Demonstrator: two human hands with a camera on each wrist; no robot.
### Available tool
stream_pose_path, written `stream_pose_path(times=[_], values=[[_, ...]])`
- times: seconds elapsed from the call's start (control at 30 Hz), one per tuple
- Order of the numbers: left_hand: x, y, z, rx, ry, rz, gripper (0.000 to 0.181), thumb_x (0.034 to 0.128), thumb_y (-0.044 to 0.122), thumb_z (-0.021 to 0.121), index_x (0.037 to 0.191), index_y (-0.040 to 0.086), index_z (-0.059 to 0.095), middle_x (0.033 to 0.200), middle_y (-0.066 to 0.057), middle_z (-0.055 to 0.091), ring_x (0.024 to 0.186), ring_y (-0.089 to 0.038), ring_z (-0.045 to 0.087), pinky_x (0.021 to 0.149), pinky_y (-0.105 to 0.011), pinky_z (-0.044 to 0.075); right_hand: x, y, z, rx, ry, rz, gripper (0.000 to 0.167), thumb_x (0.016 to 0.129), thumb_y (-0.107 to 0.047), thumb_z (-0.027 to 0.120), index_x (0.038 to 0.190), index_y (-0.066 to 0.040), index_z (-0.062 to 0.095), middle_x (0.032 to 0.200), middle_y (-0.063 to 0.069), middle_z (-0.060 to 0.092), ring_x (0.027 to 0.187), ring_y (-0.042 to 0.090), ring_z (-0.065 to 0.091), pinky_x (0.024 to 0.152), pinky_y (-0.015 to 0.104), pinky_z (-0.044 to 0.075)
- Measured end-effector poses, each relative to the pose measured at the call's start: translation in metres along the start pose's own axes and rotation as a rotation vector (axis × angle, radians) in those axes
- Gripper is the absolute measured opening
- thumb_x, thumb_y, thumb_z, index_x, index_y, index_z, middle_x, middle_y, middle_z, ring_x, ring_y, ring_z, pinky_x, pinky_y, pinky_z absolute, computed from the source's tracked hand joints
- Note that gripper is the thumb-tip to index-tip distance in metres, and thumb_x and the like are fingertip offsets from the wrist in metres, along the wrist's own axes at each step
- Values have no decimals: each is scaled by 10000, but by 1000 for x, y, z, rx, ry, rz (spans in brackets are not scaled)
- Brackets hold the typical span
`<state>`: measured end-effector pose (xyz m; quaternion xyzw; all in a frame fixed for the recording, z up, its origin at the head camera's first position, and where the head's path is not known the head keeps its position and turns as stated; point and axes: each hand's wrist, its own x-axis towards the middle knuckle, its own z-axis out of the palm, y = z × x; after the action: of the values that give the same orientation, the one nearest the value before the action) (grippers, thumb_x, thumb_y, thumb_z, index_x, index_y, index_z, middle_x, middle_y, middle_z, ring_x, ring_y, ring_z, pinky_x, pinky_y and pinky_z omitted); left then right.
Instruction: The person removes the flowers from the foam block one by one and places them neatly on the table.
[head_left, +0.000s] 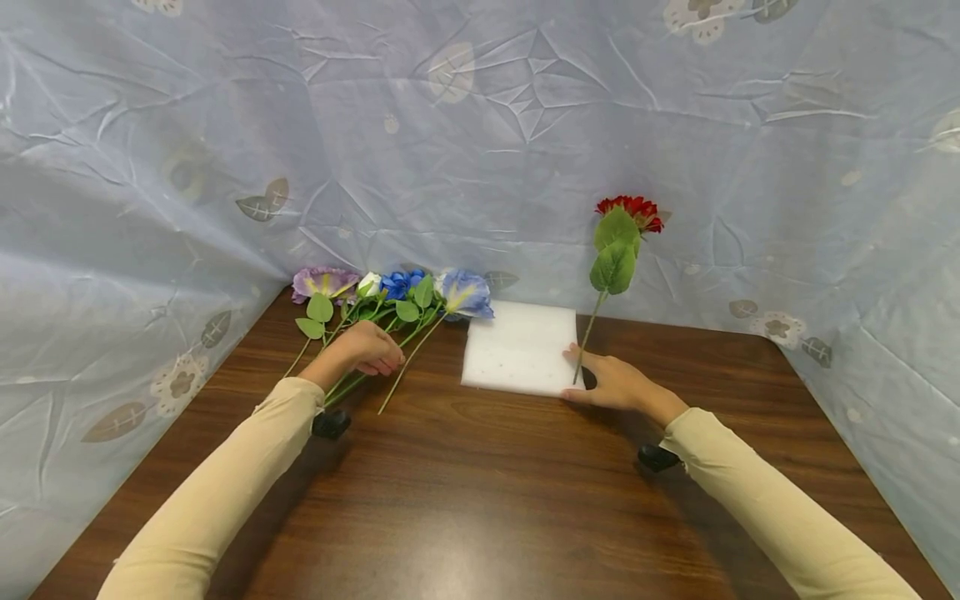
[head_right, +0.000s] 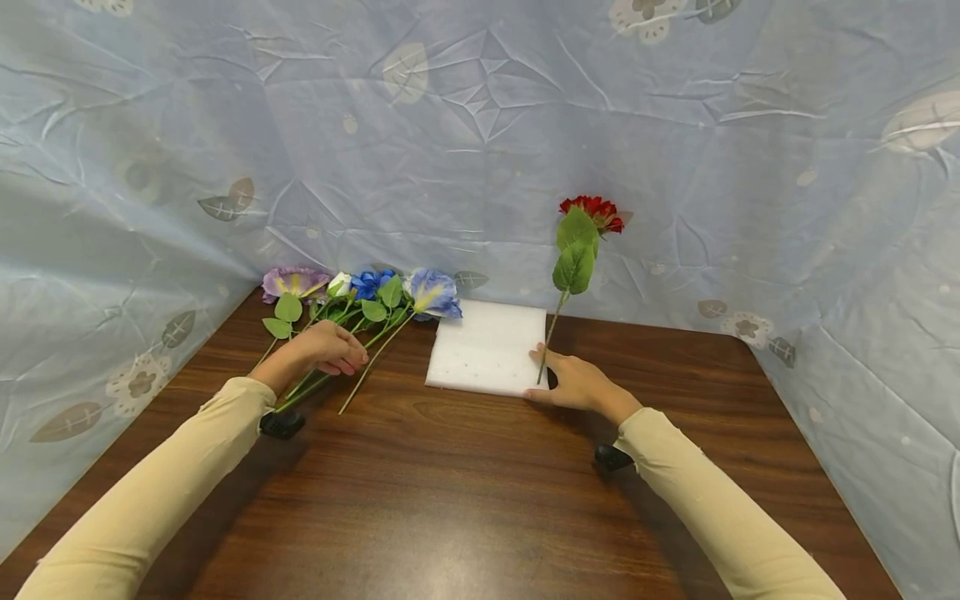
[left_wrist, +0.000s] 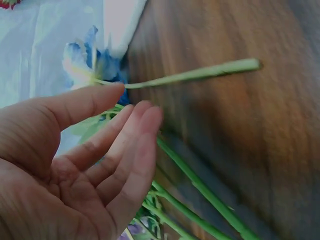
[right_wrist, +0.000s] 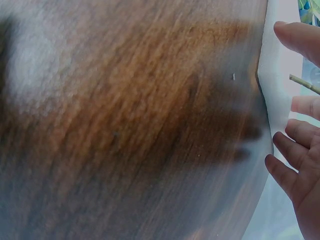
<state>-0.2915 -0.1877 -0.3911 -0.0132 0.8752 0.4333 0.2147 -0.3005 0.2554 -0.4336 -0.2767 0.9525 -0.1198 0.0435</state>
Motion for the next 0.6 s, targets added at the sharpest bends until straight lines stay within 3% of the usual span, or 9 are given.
stream_pose_path(times=[0.17, 0.33, 0.47, 0.6], values=[[2, 13, 6, -9, 70, 42, 289, 962, 140, 664, 1182, -32, 736, 1124, -208, 757, 999, -298, 748, 955, -464, 596, -1, -2, -2, 2, 0, 3, 869, 925, -541, 685, 1555, -18, 393, 1574, 236, 416, 1304, 461, 563, 1043, 587, 496], [6, 34, 21, -17, 109, 110, 279, 942, 154, 715, 1147, -33, 745, 1058, -215, 768, 923, -299, 759, 905, -455, 615, -2, -3, -2, 5, -1, -3, 874, 926, -538, 685, 1556, -9, 387, 1561, 251, 429, 1299, 459, 567, 1039, 585, 499], [13, 52, 39, -39, 119, 175, 254, 933, 154, 732, 1115, -22, 748, 997, -191, 777, 847, -280, 760, 871, -457, 623, -2, -2, -1, 6, 0, -3, 881, 922, -551, 682, 1556, -15, 389, 1565, 241, 428, 1307, 451, 564, 1045, 580, 498], [21, 70, 57, -78, 101, 224, 260, 946, 165, 725, 1144, -2, 745, 1039, -196, 769, 936, -350, 750, 894, -490, 612, -1, -1, -1, 5, -1, -1, 882, 921, -560, 680, 1559, -25, 389, 1578, 229, 414, 1327, 449, 549, 1059, 580, 489]])
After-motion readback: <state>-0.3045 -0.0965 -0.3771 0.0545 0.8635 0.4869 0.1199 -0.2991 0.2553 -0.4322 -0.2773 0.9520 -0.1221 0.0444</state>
